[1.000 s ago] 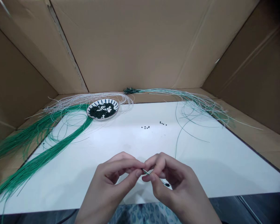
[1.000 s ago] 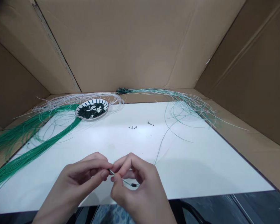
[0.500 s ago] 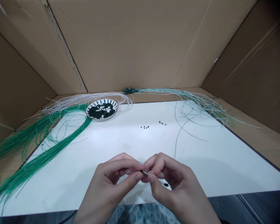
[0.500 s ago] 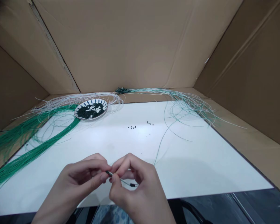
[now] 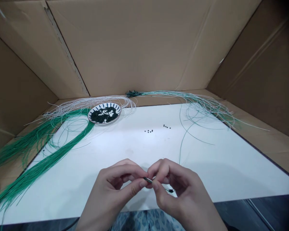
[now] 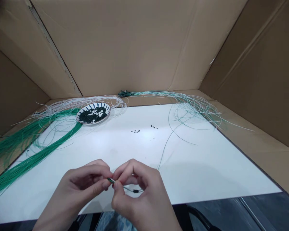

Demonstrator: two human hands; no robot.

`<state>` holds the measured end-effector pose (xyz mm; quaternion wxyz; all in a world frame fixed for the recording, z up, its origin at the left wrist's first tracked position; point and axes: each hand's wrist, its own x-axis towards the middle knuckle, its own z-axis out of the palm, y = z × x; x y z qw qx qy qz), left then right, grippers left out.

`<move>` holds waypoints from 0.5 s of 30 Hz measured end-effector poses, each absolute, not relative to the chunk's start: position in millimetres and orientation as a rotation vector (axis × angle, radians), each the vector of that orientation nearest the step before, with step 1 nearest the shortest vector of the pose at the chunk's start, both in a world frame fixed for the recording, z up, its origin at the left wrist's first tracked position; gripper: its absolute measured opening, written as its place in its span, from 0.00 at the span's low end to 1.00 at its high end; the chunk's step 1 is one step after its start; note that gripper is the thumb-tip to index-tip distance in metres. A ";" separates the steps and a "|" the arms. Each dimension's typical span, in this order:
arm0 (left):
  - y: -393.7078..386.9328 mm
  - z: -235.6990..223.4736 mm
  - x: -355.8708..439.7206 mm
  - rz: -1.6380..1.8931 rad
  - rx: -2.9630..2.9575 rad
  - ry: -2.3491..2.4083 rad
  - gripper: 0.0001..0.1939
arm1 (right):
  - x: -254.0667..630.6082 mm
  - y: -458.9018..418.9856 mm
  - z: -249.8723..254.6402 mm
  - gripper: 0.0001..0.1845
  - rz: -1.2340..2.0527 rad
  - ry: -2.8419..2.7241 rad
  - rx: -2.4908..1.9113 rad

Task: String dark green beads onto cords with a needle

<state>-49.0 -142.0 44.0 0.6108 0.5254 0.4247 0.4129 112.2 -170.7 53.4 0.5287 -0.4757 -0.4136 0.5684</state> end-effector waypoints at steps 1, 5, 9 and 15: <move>-142.3 43.9 -48.9 0.949 1.211 0.983 0.02 | 112.3 -170.6 53.7 0.10 1.354 -0.984 -1.143; -143.9 45.0 -47.5 0.951 1.203 0.995 0.02 | 112.6 -170.6 54.5 0.10 1.337 -0.987 -1.170; -143.9 45.5 -46.5 0.950 1.195 1.002 0.01 | 113.1 -171.0 54.1 0.10 1.331 -1.003 -1.172; -143.6 45.0 -46.8 0.941 1.197 0.972 0.01 | 113.6 -171.4 54.2 0.09 1.308 -1.019 -1.158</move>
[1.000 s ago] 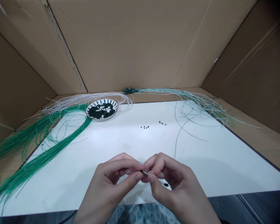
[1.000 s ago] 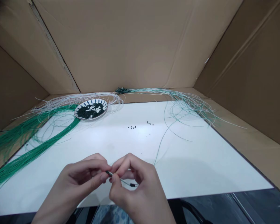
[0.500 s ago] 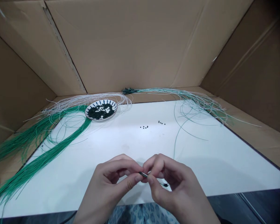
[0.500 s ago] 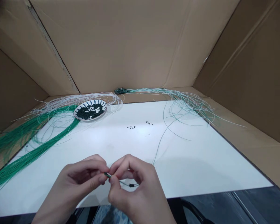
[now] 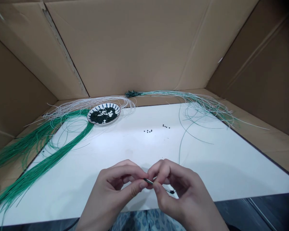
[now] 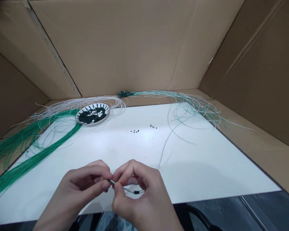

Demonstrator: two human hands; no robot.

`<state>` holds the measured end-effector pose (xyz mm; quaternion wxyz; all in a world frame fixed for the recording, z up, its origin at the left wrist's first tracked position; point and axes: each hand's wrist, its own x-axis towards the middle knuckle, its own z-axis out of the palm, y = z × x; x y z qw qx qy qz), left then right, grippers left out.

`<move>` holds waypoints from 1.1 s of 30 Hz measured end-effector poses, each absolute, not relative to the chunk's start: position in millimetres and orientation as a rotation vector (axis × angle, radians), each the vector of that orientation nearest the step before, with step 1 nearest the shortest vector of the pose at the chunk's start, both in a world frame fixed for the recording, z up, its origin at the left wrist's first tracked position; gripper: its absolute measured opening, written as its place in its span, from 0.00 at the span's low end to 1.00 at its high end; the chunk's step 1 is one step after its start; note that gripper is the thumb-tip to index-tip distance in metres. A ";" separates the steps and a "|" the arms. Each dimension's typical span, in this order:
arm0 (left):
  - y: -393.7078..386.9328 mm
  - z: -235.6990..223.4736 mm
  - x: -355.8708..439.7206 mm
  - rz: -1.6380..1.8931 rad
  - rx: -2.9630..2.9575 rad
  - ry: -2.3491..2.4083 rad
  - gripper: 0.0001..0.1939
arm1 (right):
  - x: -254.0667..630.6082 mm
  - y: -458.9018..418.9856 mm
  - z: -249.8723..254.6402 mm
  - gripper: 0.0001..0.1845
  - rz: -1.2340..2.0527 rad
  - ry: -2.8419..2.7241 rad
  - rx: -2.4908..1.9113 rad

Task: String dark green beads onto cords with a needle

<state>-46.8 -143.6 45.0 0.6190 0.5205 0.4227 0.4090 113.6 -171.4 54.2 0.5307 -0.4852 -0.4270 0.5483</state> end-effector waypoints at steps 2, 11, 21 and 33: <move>-144.4 47.3 -45.1 0.960 1.174 0.992 0.01 | 113.3 -171.5 55.1 0.09 1.301 -1.024 -1.158; -146.4 54.5 -39.1 0.988 1.116 1.028 0.03 | 111.7 -172.7 58.5 0.09 1.213 -1.074 -1.221; -145.5 46.2 -42.1 0.998 1.062 0.998 0.03 | 111.9 -171.4 58.9 0.09 1.263 -1.096 -1.198; -144.4 42.9 -36.5 1.006 1.011 1.014 0.02 | 116.8 -161.0 39.4 0.16 1.509 -0.911 -0.982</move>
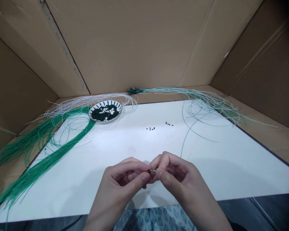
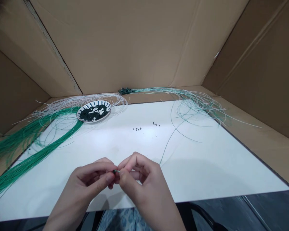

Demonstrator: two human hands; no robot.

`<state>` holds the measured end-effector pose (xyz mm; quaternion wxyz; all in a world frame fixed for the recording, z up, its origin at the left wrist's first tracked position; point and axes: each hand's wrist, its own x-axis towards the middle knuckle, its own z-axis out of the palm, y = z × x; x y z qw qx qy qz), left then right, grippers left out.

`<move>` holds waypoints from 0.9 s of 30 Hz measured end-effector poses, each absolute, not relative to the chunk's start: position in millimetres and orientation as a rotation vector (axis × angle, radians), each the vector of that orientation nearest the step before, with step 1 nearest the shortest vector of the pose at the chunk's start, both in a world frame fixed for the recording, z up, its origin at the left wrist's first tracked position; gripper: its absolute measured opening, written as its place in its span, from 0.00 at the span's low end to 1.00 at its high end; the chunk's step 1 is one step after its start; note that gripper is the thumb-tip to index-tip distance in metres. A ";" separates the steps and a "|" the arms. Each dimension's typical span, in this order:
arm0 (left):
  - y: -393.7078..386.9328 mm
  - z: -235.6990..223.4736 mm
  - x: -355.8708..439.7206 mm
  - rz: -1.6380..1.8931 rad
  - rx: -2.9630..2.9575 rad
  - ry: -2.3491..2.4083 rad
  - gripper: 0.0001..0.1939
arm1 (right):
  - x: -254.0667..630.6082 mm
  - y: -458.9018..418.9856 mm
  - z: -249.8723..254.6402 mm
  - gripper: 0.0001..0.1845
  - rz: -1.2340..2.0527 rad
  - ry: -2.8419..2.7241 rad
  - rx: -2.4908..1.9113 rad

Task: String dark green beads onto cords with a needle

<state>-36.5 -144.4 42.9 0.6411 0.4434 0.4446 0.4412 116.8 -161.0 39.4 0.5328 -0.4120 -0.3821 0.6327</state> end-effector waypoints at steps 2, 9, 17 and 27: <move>-143.4 41.8 -37.2 1.016 1.023 1.020 0.02 | 117.3 -159.9 38.8 0.16 1.516 -0.912 -0.975; -139.8 36.9 -39.3 1.021 1.037 0.992 0.03 | 114.6 -158.2 42.5 0.19 1.560 -0.902 -0.975; -137.8 36.3 -40.8 0.997 0.951 0.942 0.07 | 107.2 -159.9 48.2 0.14 1.508 -0.904 -1.073; -136.8 31.4 -42.0 0.989 0.836 0.884 0.14 | 107.0 -160.9 46.9 0.16 1.515 -0.907 -1.026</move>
